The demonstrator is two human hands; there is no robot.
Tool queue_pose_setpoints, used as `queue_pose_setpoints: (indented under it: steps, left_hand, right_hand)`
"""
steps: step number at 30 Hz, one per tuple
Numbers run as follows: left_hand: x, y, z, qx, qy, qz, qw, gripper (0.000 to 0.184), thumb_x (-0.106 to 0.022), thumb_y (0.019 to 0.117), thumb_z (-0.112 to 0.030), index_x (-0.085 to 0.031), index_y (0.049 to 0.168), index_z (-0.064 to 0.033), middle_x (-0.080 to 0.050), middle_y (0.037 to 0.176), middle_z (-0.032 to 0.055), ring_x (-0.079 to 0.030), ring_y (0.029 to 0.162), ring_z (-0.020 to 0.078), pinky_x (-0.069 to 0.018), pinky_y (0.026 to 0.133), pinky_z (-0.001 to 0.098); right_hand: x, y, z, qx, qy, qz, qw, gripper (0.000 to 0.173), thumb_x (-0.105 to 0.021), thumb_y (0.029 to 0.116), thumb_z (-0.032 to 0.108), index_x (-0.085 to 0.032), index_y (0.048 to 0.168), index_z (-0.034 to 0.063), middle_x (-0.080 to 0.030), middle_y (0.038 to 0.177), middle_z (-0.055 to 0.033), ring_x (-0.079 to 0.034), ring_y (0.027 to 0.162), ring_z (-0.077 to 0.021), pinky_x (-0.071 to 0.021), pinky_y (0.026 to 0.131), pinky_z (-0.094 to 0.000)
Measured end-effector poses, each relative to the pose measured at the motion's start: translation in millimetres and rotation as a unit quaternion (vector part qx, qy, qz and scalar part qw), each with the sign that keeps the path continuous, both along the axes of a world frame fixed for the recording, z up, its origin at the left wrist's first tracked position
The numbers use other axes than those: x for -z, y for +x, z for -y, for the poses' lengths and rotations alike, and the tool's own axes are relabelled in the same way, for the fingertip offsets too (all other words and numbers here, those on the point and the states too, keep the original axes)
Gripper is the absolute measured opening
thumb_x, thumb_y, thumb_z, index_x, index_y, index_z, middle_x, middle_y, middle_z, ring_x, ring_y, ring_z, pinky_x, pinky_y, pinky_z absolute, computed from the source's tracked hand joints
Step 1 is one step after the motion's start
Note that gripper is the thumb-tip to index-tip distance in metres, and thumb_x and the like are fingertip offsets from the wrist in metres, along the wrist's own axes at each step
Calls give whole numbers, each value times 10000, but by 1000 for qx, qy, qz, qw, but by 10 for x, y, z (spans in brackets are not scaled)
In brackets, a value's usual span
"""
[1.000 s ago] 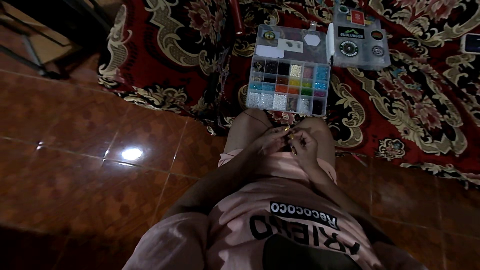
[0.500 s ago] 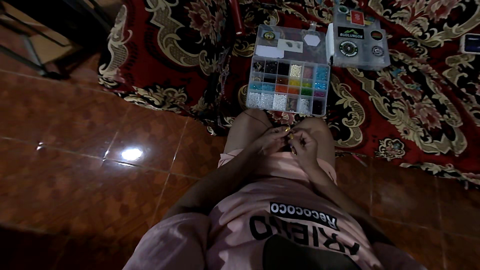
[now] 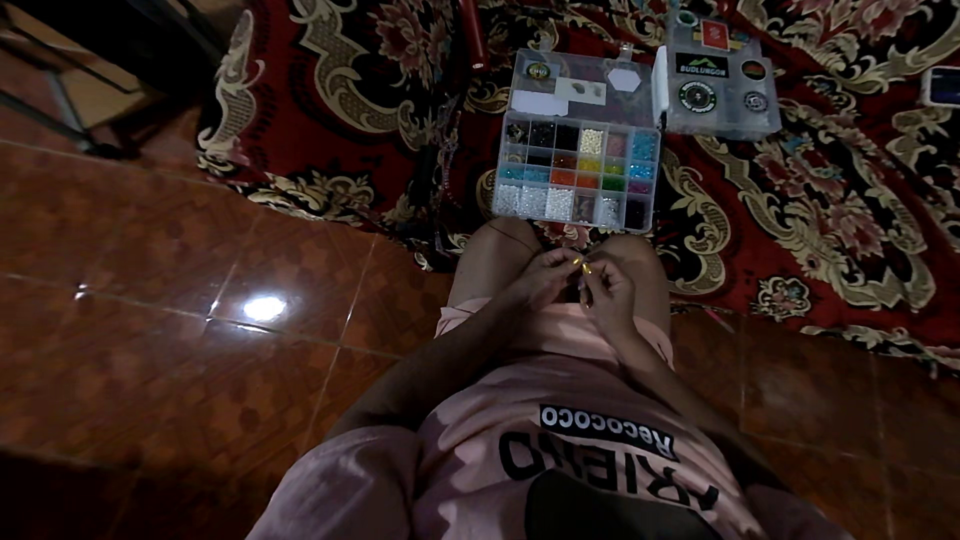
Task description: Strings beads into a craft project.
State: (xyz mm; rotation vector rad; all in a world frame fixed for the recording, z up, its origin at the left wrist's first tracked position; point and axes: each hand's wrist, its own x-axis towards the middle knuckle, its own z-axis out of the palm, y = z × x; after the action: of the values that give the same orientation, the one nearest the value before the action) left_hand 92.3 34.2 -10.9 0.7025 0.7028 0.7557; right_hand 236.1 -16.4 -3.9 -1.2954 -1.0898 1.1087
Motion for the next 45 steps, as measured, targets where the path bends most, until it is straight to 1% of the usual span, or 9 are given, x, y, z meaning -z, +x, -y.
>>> queue_pose_setpoints:
  steps: [7,17,23,25,30,34,38,41,45]
  left_hand:
    - [3,19,13,-38,64,-53,996,153,-522,1028,-56,-667,980,-41,-689,912,-17,-650,830,58,-559,816,270]
    - [-3,42,23,-73,116,-76,988,100,-574,986,-8,-664,1025,-29,-695,974,-2,-655,858,57,-568,801,264]
    - [57,21,10,-87,148,-70,983,116,-558,991,-13,-655,1054,-16,-688,1157,65,-677,942,102,-585,824,294]
    - [45,20,11,-85,140,-73,984,118,-553,993,-16,-654,1054,-13,-680,1160,65,-674,941,102,-584,827,298]
    - [67,25,17,-87,145,-73,983,96,-571,988,-28,-660,1025,-18,-700,1111,53,-675,897,79,-581,795,269]
    - [10,22,14,-78,160,-99,979,88,-575,986,-29,-660,1005,-13,-691,1001,21,-638,844,44,-548,787,241]
    - [-225,-48,-114,-35,226,-211,950,140,-576,999,-38,-654,1061,60,-687,1018,84,-656,872,82,-569,821,283]
    - [-392,-227,-293,-23,288,-275,917,195,-550,1026,-77,-656,1131,50,-696,1061,108,-666,921,120,-562,854,316]
    - [-459,-484,-628,-12,391,-416,821,174,-596,1001,-70,-681,1133,5,-675,1137,158,-666,1004,230,-553,908,399]
  right_hand:
    - [-40,-17,5,13,-9,-2,1000,100,-550,986,13,-631,949,-33,-641,682,10,-572,512,-25,-513,490,-188]
    - [-43,-11,1,4,-15,0,1000,93,-555,976,10,-636,976,-35,-667,714,-2,-595,528,-36,-528,500,-194]
    - [-28,14,5,-12,-15,-10,1000,250,-450,1045,69,-604,1183,-71,-706,839,-57,-648,589,-85,-570,527,-240]
    - [-26,19,6,-17,-10,-3,1000,260,-436,1045,79,-607,1175,-69,-702,818,-46,-647,589,-81,-570,533,-241]
    - [-15,11,2,-16,-2,-3,1000,152,-555,1005,50,-654,1061,-51,-710,805,-37,-633,582,-58,-554,534,-212]
    - [12,5,6,-9,6,0,1000,118,-567,987,21,-661,1013,-45,-701,770,-21,-621,567,-45,-542,521,-201]
    - [-11,4,11,-8,0,-1,1000,133,-544,1008,32,-654,1040,-35,-701,785,-19,-611,553,-36,-519,488,-191]
    - [-17,2,1,-11,10,5,1000,139,-539,1007,30,-663,1037,-27,-730,879,-41,-622,586,-44,-535,518,-204]
    - [-12,9,-13,-4,29,12,1000,160,-522,1012,22,-671,1035,-30,-738,998,-66,-694,742,-85,-609,653,-259]
